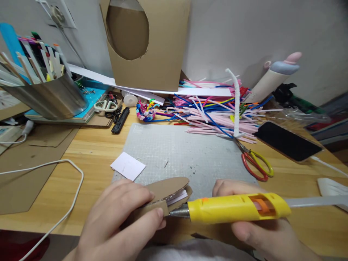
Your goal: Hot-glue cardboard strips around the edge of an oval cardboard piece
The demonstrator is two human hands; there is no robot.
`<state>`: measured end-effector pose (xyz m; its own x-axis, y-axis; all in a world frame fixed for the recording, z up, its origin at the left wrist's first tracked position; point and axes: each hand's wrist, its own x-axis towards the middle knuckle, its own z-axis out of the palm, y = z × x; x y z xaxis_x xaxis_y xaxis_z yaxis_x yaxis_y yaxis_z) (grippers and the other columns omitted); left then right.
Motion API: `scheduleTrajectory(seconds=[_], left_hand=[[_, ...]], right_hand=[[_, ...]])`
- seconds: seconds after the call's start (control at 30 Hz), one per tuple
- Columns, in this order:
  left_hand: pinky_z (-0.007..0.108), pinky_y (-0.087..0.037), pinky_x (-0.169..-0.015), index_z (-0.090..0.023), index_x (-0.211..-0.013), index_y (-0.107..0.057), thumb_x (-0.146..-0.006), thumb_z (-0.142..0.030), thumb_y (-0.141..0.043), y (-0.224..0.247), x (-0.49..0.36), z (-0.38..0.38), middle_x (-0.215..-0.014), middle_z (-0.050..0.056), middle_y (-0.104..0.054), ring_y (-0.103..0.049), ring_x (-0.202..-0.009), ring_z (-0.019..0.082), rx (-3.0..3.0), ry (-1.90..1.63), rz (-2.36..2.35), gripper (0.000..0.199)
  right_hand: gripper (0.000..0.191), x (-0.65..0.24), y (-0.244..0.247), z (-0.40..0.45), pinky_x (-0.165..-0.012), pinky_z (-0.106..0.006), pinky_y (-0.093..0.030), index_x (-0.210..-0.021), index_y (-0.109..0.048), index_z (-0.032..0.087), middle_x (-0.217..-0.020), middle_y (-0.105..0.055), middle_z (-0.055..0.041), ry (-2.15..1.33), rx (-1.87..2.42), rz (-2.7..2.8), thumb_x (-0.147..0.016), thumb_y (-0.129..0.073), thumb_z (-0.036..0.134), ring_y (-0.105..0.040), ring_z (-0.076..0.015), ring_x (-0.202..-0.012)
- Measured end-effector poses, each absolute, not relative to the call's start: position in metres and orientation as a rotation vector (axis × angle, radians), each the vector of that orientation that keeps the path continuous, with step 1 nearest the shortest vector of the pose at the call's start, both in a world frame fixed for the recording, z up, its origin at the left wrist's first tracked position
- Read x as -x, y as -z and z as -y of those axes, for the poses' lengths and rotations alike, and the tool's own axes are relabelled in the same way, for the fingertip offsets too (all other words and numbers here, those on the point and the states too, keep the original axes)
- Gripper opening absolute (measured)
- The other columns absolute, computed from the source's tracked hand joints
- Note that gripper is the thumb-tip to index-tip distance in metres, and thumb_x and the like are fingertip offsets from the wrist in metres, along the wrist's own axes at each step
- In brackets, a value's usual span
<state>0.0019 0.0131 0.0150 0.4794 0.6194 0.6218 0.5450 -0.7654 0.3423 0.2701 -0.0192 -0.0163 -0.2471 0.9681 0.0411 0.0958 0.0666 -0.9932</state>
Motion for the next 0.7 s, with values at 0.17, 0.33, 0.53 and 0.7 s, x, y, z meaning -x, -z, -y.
scheduleTrajectory(seconds=[0.17, 0.33, 0.53, 0.7], left_hand=[[0.027, -0.06, -0.057, -0.025, -0.089, -0.063, -0.095, -0.012, -0.055, -0.014, -0.004, -0.014, -0.074, -0.003, -0.073, -0.069, -0.062, 0.012, -2.609, -1.216, -1.01, 0.016], [0.027, -0.059, -0.059, -0.024, -0.09, -0.063, -0.094, -0.011, -0.056, -0.014, -0.001, -0.014, -0.076, -0.002, -0.073, -0.069, -0.065, 0.012, -2.596, -1.213, -1.011, 0.015], [0.022, -0.057, -0.057, -0.02, -0.087, -0.062, -0.091, -0.009, -0.058, -0.015, 0.0, -0.015, -0.071, -0.002, -0.071, -0.067, -0.062, 0.01, -2.541, -1.219, -0.988, 0.013], [0.028, -0.058, -0.063, -0.02, -0.089, -0.065, -0.093, -0.007, -0.058, -0.009, 0.0, -0.013, -0.08, 0.0, -0.072, -0.068, -0.071, 0.012, -2.646, -1.239, -0.96, 0.016]], right_hand=[[0.054, -0.271, 0.017, 0.018, -0.054, -0.03, -0.033, -0.07, -0.06, 0.022, -0.064, -0.053, 0.0001, -1.236, 1.133, 1.536, -0.084, -0.067, 0.073, -0.05, -0.0181, -0.06], [0.054, -0.275, 0.016, 0.019, -0.054, -0.03, -0.037, -0.069, -0.061, 0.021, -0.064, -0.053, -0.0003, -1.197, 1.139, 1.526, -0.084, -0.067, 0.072, -0.051, -0.0185, -0.06], [0.052, -0.279, 0.015, 0.019, -0.055, -0.031, -0.04, -0.071, -0.061, 0.022, -0.066, -0.056, -0.0013, -1.208, 1.166, 1.534, -0.085, -0.066, 0.071, -0.053, -0.0196, -0.063], [0.051, -0.283, 0.019, 0.02, -0.056, -0.031, -0.037, -0.071, -0.06, 0.022, -0.065, -0.053, 0.0001, -1.205, 1.152, 1.547, -0.086, -0.065, 0.071, -0.051, -0.0186, -0.062]])
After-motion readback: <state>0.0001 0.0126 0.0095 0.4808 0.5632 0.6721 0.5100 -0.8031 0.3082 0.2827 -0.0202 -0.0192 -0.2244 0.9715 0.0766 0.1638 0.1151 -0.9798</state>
